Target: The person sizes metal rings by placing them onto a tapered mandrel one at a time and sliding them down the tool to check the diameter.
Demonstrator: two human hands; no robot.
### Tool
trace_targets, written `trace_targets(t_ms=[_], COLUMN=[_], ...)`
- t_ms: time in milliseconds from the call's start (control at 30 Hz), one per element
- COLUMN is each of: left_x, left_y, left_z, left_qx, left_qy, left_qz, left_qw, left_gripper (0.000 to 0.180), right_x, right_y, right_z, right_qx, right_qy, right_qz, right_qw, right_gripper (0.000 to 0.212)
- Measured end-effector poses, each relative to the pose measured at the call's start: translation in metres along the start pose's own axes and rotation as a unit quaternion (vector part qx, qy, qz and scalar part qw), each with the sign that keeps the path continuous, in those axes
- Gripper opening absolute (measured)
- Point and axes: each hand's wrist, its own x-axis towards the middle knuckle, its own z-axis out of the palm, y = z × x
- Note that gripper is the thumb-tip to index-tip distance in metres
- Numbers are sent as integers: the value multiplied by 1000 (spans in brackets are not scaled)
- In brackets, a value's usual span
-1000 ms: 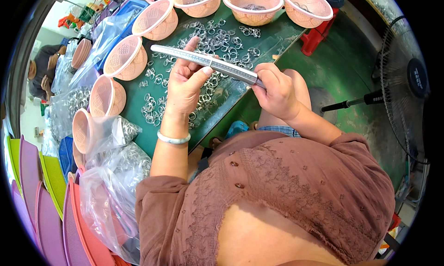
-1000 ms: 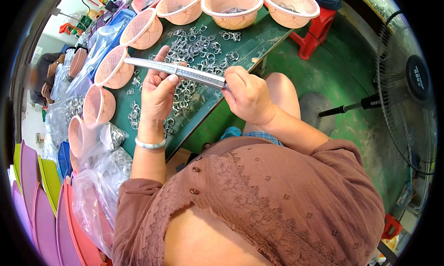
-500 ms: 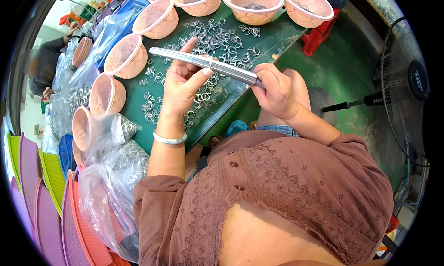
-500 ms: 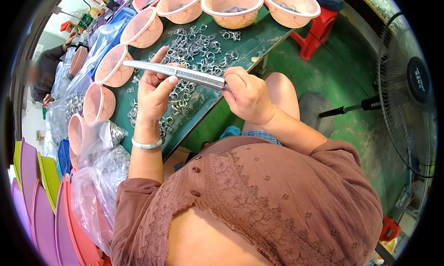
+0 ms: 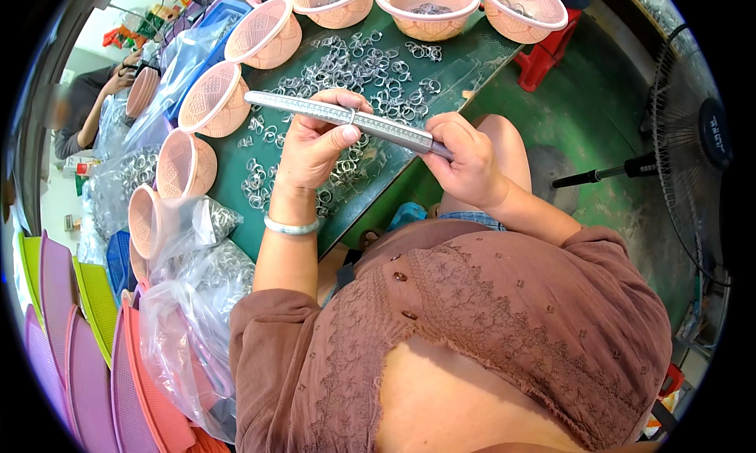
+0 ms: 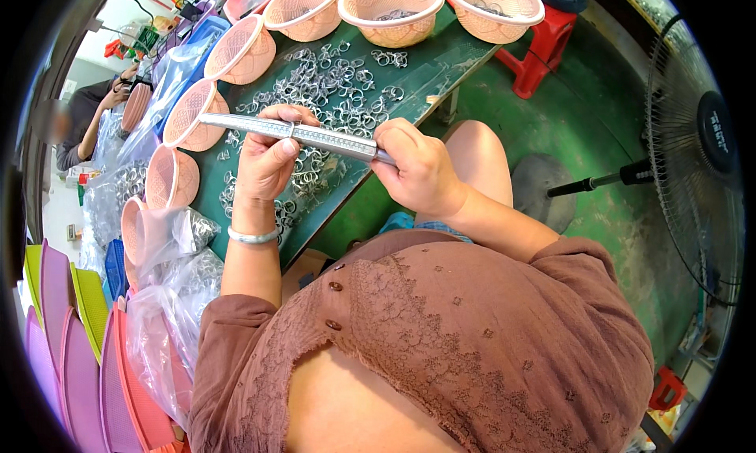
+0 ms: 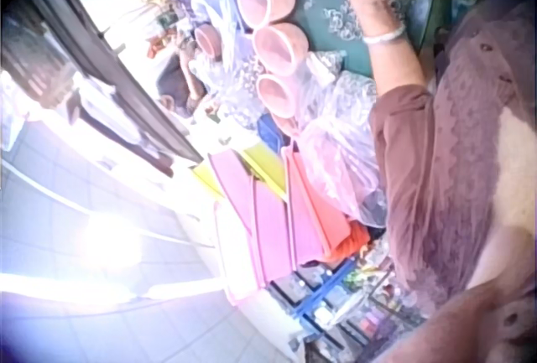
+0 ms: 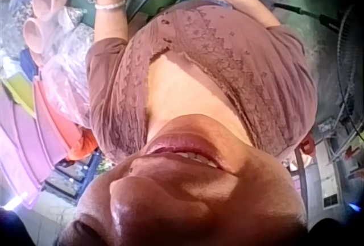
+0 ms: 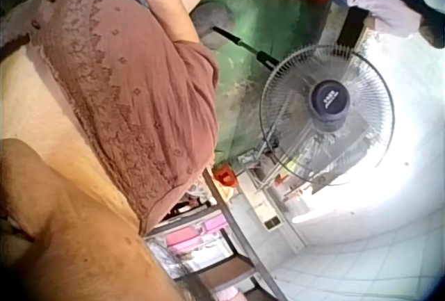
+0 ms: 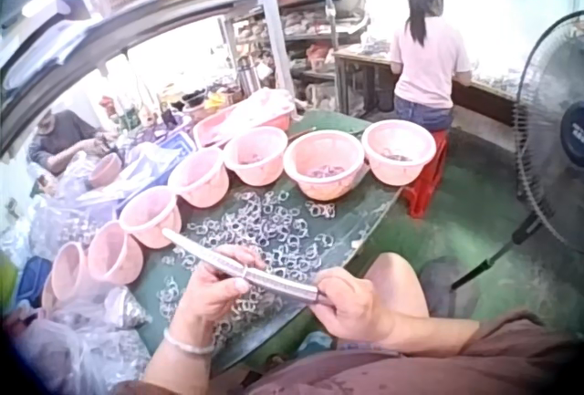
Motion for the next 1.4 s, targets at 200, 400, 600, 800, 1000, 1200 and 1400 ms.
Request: trace_targets(t_ms=[200, 400, 600, 800, 1000, 1200, 1400], left_x=[2, 4, 7, 12, 44, 122, 196], left_y=[0, 4, 6, 3, 17, 28, 37], left_z=[-5, 1, -1, -2, -23, -56, -77], left_qx=[30, 3, 23, 28, -136, -66, 16], left_qy=[-22, -11, -47, 1, 84, 269, 312], left_qz=[4, 25, 19, 9, 99, -109, -101], left_qw=[999, 1000, 998, 1000, 982, 955, 945], left_gripper=[34, 33, 29, 28, 16, 19, 39], right_x=[0, 2, 0, 5, -9, -39, -36], right_y=[0, 2, 1, -3, 11, 31, 37], right_z=[0, 2, 1, -6, -20, -38, -56], right_qx=[0, 9, 13, 42, 135, 267, 158], right_qy=[-1, 5, -3, -20, -37, -17, 9], right_qz=[-2, -9, -5, 46, 160, 325, 352], right_qw=[1000, 1000, 1000, 998, 977, 907, 923], right_gripper=[24, 25, 25, 22, 18, 13, 15])
